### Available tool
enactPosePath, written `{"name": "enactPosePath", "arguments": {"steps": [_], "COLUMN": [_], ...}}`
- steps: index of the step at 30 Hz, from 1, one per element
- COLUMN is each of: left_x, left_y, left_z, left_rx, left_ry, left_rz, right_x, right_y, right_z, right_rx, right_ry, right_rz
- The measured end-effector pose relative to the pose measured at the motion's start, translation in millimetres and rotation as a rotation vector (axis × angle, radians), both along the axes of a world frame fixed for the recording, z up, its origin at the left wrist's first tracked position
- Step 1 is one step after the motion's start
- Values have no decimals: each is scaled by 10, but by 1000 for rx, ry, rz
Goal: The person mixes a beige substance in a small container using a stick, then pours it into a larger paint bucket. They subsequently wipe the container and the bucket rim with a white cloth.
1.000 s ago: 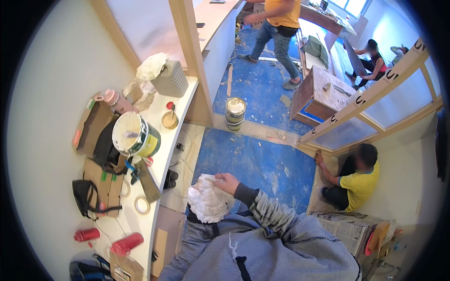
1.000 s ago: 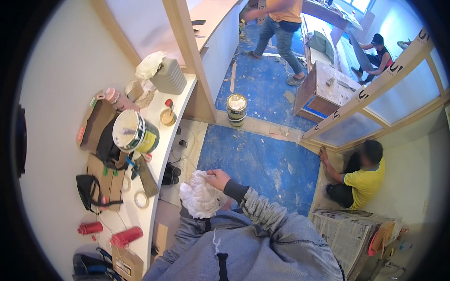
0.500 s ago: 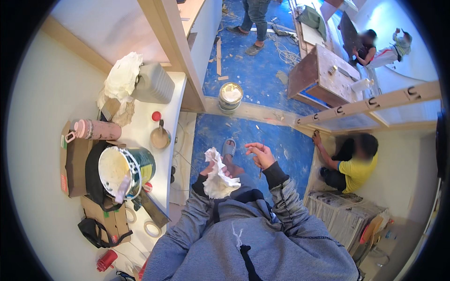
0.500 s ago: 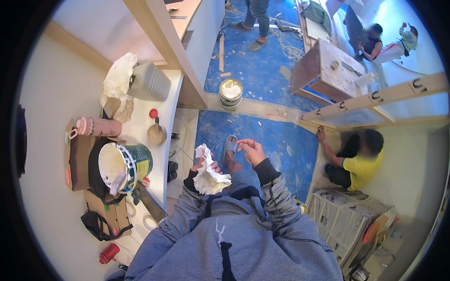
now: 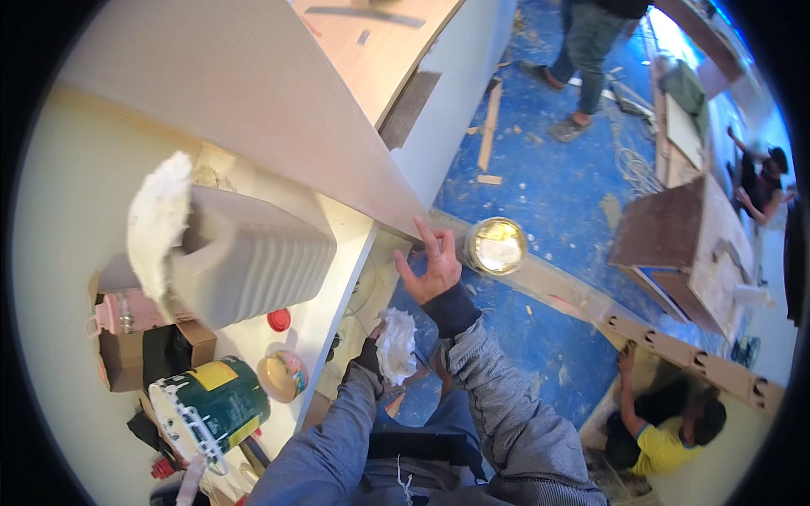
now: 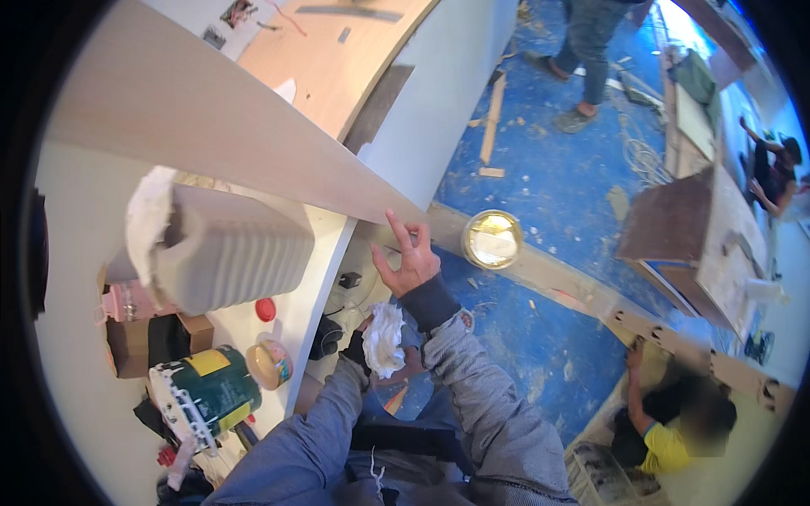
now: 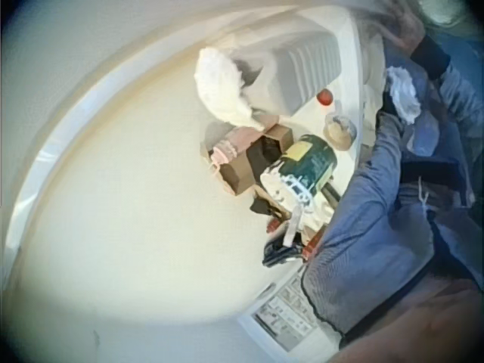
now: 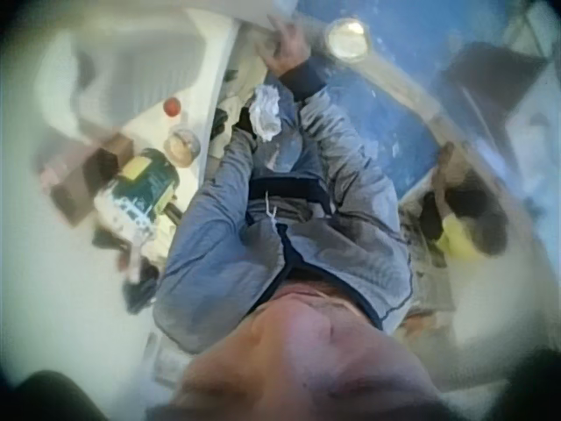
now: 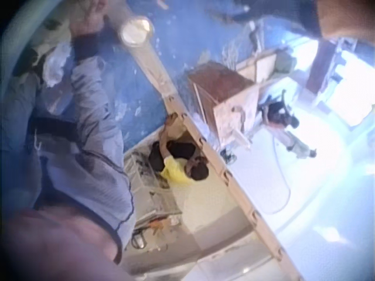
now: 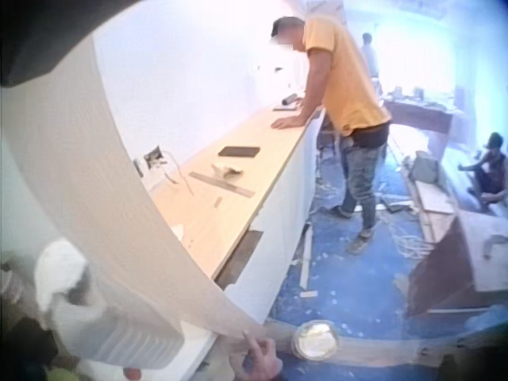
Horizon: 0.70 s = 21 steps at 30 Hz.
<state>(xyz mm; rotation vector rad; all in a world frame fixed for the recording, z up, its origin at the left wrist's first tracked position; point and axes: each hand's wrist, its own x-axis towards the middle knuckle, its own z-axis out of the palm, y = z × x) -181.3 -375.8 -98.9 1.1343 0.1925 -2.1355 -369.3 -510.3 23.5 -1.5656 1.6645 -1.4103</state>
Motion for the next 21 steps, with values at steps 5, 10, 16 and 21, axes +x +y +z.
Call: {"name": "enactPosePath", "arguments": {"steps": [5, 10, 16, 21], "left_x": [261, 555, 818, 882], "left_y": [-563, -1243, -1796, -1987], "left_z": [-1066, -2037, -2903, -2990], "left_rx": [22, -120, -582, -716], "left_ry": [51, 0, 359, 406], "left_rz": [60, 129, 203, 230], "right_x": [25, 57, 129, 19], "right_y": [-736, -1188, -1268, -1109], "right_z": [-1135, -1565, -1803, -2173], "right_rx": [-408, -829, -889, -755], "right_ry": [73, 19, -35, -189], "right_rz": [74, 118, 56, 108]}}
